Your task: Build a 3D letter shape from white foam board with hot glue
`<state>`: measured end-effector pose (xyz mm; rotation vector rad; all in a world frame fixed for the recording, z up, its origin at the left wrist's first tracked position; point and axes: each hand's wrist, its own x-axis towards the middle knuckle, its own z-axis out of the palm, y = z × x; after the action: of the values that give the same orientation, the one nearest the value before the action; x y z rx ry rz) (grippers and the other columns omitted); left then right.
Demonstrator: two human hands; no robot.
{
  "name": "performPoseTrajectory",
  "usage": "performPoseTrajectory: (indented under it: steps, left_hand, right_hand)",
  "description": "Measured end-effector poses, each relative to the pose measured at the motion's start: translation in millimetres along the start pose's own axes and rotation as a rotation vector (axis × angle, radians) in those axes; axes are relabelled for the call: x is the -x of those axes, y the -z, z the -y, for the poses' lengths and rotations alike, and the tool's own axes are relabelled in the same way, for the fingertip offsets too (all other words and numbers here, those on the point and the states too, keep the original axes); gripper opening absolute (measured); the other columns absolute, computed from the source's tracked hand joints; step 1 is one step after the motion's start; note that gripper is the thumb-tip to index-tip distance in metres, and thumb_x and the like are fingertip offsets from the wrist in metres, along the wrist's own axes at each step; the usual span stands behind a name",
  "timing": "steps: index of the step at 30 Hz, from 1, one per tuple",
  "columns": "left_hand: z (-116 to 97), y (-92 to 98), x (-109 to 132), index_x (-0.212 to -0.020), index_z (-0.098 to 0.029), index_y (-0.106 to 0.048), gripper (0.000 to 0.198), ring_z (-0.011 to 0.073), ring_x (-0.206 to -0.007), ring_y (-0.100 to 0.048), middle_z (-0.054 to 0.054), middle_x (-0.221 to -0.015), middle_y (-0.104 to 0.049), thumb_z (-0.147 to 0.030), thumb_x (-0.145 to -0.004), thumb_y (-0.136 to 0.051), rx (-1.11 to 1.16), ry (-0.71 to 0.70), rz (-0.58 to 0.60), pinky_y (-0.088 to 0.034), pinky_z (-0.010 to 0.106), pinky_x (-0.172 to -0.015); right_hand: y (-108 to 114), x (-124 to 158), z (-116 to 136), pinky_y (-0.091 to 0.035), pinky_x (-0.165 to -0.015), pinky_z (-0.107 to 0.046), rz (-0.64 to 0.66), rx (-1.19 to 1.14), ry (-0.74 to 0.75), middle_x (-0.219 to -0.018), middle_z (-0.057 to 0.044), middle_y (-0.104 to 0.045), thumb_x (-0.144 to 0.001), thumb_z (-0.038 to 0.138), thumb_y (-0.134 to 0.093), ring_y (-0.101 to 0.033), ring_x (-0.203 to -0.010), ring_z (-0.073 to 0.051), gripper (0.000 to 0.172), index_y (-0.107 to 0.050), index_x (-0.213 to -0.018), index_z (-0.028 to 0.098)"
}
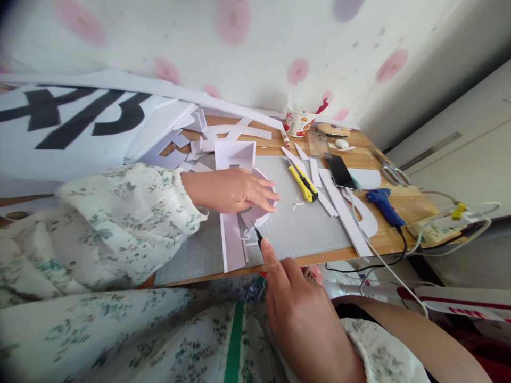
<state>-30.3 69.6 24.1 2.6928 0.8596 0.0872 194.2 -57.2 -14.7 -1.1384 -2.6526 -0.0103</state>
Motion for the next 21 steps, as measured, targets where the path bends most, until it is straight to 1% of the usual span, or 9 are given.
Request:
performPoseTrajectory:
  steps: [5, 7, 10, 13, 18, 21]
  left_hand:
    - [2.2, -1.8, -0.1, -0.124, -0.027, -0.061, 0.058, 0.0172, -0.138, -0.034, -0.007, -0.141, -0.050, 0.002, -0.079, -0.039, 0.001, -0.018, -0.016, -0.030, 0.032, -0.112]
    - [2.7, -2.4, 0.0, -0.124, -0.027, -0.061, 0.058, 0.0164, -0.139, -0.034, -0.007, -0.141, -0.050, 0.002, -0.078, -0.039, 0.004, -0.015, -0.015, -0.030, 0.031, -0.112]
    - [2.8, -2.3, 0.2, -0.124, -0.026, -0.061, 0.058, 0.0162, -0.139, -0.033, -0.007, -0.141, -0.049, 0.002, -0.079, -0.039, 0.005, -0.007, -0.003, -0.029, 0.031, -0.112]
    - [2.7, -2.1, 0.3, -0.125, -0.026, -0.060, 0.057, 0.0164, -0.139, -0.034, -0.007, -0.142, -0.049, 0.001, -0.080, -0.039, 0.018, -0.009, -0.004, -0.028, 0.031, -0.113]
    - [3.0, -1.9, -0.3, -0.125, -0.027, -0.060, 0.054, 0.0158, -0.139, -0.033, -0.007, -0.141, -0.049, -0.001, -0.083, -0.039, 0.014, -0.007, 0.003, -0.030, 0.030, -0.112]
    - [1.8, -1.0, 0.0, -0.126, -0.027, -0.060, 0.055, 0.0160, -0.139, -0.033, -0.007, -0.142, -0.048, 0.000, -0.082, -0.040, 0.010, -0.002, 0.004, -0.030, 0.030, -0.111]
  right_hand:
    - [0.1, -2.1, 1.4, -0.054, -0.055, -0.037, -0.002, 0.052, -0.009, -0.081, -0.008, -0.065, -0.090, 0.013, -0.038, -0.064, -0.063, -0.024, 0.063, -0.017, -0.148, 0.018]
    - [-4.0, -0.6, 1.3, -0.054, -0.056, -0.036, 0.010, 0.052, -0.016, -0.082, -0.009, -0.065, -0.089, 0.013, -0.038, -0.065, -0.064, -0.023, 0.060, -0.020, -0.147, 0.017]
    - [-11.8, 3.0, 1.2, -0.054, -0.059, -0.036, 0.070, 0.043, -0.042, -0.083, -0.009, -0.065, -0.089, 0.012, -0.038, -0.066, -0.066, -0.023, 0.055, -0.028, -0.142, 0.015]
    - [-15.1, 4.4, 0.9, -0.054, -0.059, -0.036, 0.110, 0.031, -0.055, -0.083, -0.008, -0.064, -0.088, 0.012, -0.038, -0.066, -0.065, -0.023, 0.054, -0.030, -0.141, 0.014]
    - [-9.7, 1.1, 0.5, -0.054, -0.060, -0.035, 0.028, -0.009, -0.041, -0.080, -0.006, -0.064, -0.089, 0.013, -0.038, -0.064, -0.065, -0.022, 0.054, -0.029, -0.142, 0.016]
    - [-11.2, 1.1, 1.5, -0.053, -0.060, -0.033, 0.058, 0.000, -0.058, -0.077, -0.006, -0.063, -0.089, 0.012, -0.037, -0.064, -0.064, -0.021, 0.054, -0.031, -0.142, 0.016]
